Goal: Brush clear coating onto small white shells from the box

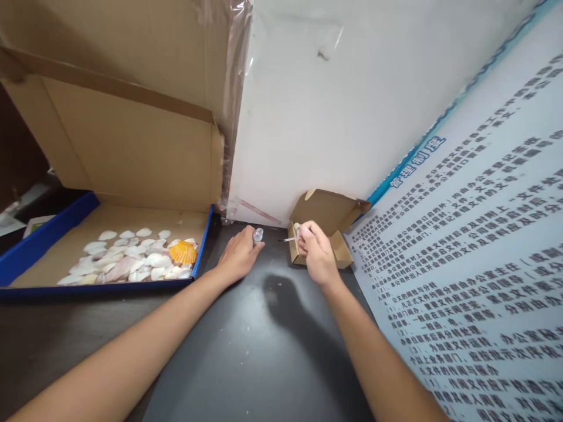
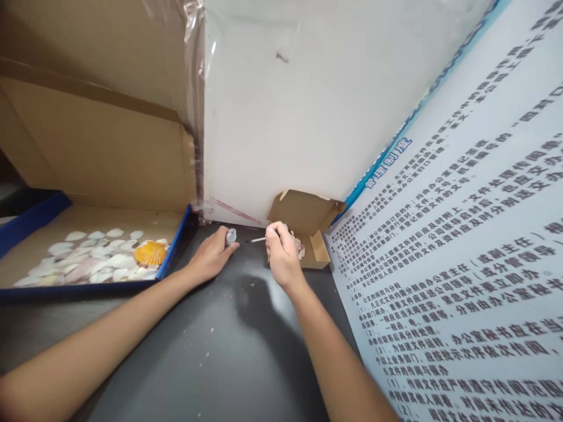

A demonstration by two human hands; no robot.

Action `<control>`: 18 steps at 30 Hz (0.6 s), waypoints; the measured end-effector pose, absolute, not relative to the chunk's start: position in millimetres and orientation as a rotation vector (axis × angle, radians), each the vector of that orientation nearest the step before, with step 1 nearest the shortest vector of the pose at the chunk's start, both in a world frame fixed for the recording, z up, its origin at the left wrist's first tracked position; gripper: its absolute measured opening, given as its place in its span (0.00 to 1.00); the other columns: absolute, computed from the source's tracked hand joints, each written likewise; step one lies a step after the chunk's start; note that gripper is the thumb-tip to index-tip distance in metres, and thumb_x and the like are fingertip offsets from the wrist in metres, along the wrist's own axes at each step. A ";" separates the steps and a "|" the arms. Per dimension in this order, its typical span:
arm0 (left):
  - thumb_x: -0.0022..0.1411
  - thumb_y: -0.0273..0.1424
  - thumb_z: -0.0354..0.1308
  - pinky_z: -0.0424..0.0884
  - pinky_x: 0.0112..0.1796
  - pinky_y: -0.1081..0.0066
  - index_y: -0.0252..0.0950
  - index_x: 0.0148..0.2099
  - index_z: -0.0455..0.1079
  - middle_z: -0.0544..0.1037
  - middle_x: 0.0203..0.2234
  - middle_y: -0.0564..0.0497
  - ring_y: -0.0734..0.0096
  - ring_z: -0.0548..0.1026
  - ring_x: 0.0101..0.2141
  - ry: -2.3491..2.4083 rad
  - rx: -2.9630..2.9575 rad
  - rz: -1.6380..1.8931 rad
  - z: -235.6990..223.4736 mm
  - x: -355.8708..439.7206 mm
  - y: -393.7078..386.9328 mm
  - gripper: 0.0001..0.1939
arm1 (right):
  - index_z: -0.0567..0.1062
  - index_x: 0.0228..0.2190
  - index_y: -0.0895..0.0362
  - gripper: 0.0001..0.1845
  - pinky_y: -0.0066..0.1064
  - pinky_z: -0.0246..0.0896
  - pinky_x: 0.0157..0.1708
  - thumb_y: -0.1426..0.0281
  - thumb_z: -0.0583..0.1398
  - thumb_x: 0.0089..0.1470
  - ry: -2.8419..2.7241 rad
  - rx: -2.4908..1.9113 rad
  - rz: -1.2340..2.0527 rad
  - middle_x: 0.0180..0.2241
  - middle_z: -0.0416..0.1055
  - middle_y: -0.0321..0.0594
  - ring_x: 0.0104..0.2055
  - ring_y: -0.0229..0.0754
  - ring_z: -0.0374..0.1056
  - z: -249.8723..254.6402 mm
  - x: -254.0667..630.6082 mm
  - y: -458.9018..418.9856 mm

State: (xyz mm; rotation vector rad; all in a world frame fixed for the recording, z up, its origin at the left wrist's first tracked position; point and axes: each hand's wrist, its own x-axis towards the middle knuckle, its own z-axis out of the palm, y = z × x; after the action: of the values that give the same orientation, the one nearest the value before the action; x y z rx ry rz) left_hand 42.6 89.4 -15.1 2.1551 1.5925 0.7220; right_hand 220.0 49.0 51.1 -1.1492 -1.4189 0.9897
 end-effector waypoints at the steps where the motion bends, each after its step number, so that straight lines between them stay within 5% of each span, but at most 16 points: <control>1: 0.68 0.36 0.48 0.66 0.41 0.59 0.37 0.44 0.61 0.76 0.39 0.40 0.52 0.74 0.42 1.615 2.151 0.710 -14.5 44.0 93.2 0.08 | 0.57 0.27 0.52 0.17 0.26 0.35 0.19 0.54 0.53 0.57 -1.362 -1.129 1.020 0.20 0.44 0.25 0.19 0.32 0.40 43.8 217.1 46.5; 9: 0.67 0.38 0.50 0.62 0.48 0.54 0.35 0.46 0.64 0.78 0.42 0.35 0.44 0.71 0.49 1.704 2.167 0.666 -12.2 47.7 98.9 0.12 | 0.58 0.30 0.52 0.10 0.24 0.34 0.17 0.64 0.55 0.49 -1.104 -1.014 1.223 0.18 0.47 0.22 0.17 0.30 0.37 25.8 209.7 22.8; 18: 0.63 0.34 0.49 0.60 0.50 0.50 0.34 0.48 0.61 0.74 0.43 0.35 0.43 0.68 0.49 1.710 2.105 0.752 -8.4 38.7 74.1 0.13 | 0.60 0.32 0.52 0.14 0.25 0.35 0.17 0.55 0.54 0.58 -1.032 -0.991 1.243 0.15 0.51 0.22 0.15 0.31 0.38 19.7 207.4 1.4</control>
State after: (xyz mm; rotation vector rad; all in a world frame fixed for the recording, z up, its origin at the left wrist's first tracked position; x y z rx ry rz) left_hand 38.7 74.1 -8.4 2.1051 1.7101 0.7517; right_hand 207.4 1.4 19.7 -0.9910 -1.0317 1.2425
